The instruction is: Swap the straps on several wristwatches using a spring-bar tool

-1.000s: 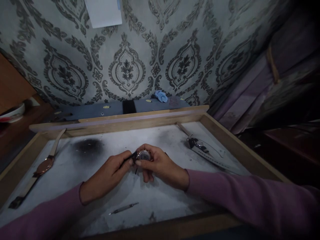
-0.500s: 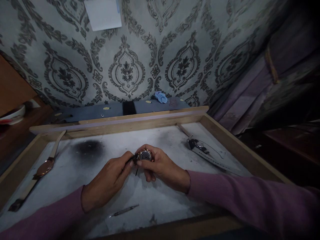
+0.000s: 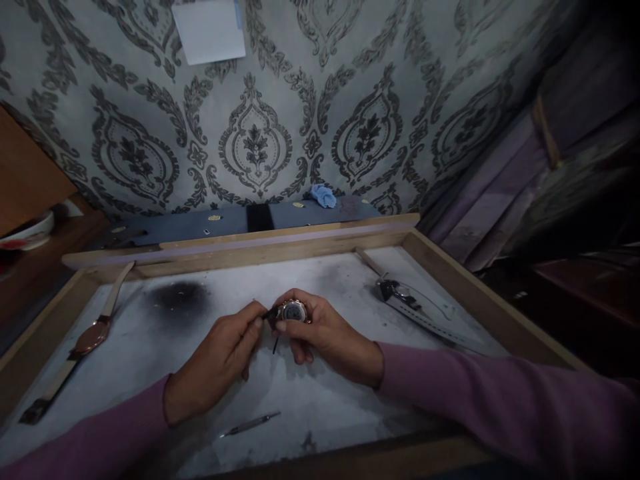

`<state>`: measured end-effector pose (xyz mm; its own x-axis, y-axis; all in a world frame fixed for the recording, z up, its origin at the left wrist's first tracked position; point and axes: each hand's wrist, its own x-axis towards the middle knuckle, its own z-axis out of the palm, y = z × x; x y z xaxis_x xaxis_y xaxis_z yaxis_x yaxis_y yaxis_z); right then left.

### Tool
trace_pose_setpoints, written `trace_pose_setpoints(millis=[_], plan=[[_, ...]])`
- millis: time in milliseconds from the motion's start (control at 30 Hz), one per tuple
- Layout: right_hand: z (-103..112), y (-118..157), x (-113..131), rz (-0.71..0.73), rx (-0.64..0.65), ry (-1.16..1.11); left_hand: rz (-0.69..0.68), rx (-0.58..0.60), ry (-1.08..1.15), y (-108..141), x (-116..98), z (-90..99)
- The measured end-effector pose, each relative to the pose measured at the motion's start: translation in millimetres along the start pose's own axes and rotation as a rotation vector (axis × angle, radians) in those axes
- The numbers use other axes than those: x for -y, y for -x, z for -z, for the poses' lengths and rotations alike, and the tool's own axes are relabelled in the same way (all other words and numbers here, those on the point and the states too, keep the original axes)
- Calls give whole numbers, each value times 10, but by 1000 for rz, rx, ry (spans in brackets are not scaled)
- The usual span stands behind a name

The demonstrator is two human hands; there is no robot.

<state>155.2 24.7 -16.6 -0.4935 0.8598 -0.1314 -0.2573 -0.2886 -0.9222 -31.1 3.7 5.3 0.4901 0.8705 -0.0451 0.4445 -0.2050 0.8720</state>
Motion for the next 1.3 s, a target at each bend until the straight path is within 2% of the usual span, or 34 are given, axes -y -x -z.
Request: trace_pose_setpoints(millis=[533,700,900,1067,1300], plan=[[14,-20,-35,-3,8,-9,17,-49,93,-13,30,15],[-5,-12,-11,-10,-6,-6,-14,-40,-20,-8,-1,18],[-12,2,9,-30,-18,0,-183,-61,-265,7,-35,31],[-18,1,4,-19,-23,-1,-173,1,-289,8,-50,55],[-3,-14,-18,-13,-9,-5,-211,1,-266,-1,12,63]])
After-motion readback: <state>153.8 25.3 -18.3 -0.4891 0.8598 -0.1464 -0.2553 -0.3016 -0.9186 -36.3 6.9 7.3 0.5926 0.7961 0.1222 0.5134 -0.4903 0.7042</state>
